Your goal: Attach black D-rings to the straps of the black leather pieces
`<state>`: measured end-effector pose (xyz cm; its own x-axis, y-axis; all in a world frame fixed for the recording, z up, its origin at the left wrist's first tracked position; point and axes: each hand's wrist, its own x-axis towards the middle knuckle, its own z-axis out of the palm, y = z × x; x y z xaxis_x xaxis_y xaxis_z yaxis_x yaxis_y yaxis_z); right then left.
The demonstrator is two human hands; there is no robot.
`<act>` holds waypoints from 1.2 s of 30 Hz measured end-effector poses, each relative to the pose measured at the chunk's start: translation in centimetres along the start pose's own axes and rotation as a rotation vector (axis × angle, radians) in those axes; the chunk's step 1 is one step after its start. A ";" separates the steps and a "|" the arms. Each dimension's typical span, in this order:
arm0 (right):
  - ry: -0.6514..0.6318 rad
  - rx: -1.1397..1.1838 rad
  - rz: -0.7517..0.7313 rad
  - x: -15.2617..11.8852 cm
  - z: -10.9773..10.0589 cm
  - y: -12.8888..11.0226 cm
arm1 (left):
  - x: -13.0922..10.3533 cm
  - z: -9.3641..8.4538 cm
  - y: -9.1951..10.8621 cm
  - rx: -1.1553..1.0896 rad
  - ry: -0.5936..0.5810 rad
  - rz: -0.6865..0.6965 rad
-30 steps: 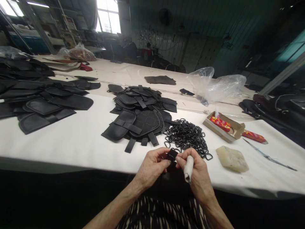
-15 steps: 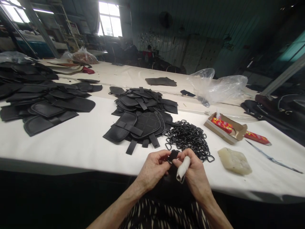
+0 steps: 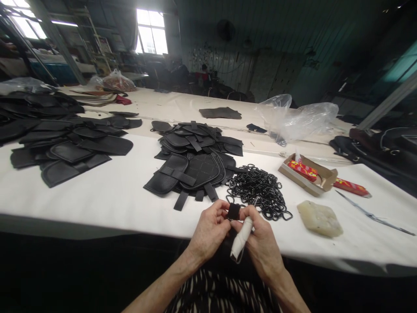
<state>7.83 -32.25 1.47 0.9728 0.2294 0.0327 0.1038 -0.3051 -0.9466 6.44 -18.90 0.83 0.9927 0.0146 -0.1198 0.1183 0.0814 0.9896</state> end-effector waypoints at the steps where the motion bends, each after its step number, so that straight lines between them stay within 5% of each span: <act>1: -0.001 -0.011 -0.003 0.0 0.0 0.0 | -0.1 0.1 0.0 -0.002 0.019 0.001; 12: 0.136 0.193 0.021 -0.3 -1.1 0.1 | -2.4 0.2 1.6 0.138 0.210 -0.055; 15: 0.162 0.141 -0.059 -0.8 -1.4 -0.3 | -3.3 -0.2 1.4 -0.143 0.013 -0.330; 17: 0.134 0.079 -0.157 -1.5 -1.4 -0.4 | -3.6 -0.5 0.9 -0.406 -0.142 -0.564; 19: 0.059 0.019 -0.311 -2.4 -1.1 -0.5 | -3.7 -0.6 0.5 -0.608 -0.170 -0.694; 24: -0.093 -0.185 -0.830 -4.3 -0.2 -0.7 | -3.8 -0.4 0.8 -0.713 -0.019 -0.684; 27: -0.092 -0.345 -0.953 -4.6 -0.1 -0.8 | -3.8 0.1 0.8 -0.609 0.039 -0.653; 31: -0.082 -0.306 -0.894 -4.7 -0.2 -0.1 | -3.8 0.9 0.4 -0.575 0.086 -0.568; 36: -0.020 -0.027 -0.390 -5.7 0.1 1.1 | -4.2 1.6 -0.1 -0.557 0.152 -0.449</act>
<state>2.44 -33.84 0.23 0.8550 0.3512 0.3817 0.4706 -0.2159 -0.8555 2.28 -20.60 1.33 0.8325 -0.0048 -0.5540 0.4429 0.6063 0.6605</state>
